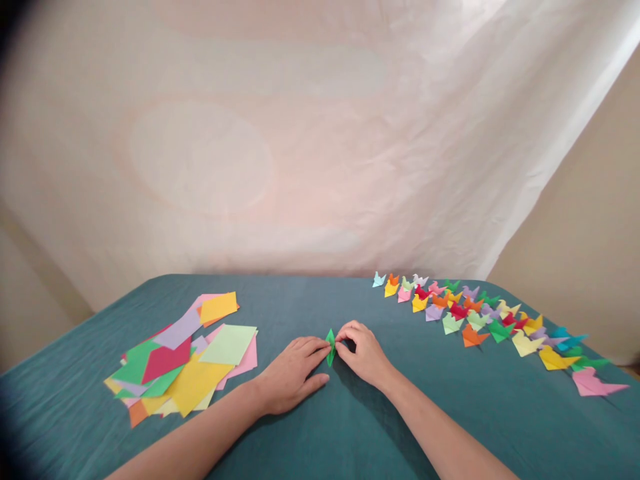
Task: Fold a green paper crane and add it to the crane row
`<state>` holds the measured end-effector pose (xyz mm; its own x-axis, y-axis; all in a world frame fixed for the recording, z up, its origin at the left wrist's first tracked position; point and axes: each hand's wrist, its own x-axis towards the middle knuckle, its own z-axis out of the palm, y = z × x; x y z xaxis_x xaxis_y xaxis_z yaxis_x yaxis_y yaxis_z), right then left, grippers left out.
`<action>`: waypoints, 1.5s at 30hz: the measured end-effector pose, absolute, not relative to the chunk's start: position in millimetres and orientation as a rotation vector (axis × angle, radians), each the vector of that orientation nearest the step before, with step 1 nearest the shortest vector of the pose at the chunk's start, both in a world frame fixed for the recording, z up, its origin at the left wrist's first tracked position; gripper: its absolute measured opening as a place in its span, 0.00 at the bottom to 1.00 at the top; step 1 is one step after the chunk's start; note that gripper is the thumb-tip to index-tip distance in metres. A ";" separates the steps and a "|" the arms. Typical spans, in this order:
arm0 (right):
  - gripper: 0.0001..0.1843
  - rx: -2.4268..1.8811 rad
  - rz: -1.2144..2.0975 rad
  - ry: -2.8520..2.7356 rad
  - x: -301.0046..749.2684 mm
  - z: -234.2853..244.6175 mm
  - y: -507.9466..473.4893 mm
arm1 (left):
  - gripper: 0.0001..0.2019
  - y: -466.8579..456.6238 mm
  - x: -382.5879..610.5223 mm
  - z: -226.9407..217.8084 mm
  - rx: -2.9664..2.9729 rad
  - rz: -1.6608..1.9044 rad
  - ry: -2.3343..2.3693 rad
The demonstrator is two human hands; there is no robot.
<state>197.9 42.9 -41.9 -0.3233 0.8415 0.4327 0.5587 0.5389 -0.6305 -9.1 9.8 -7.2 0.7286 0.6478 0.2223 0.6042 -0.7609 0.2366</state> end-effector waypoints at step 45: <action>0.12 -1.245 0.063 -2.336 182.0 -30.8 19.7 | 0.14 18.2 -18.5 -2.7 2.776 0.513 1.034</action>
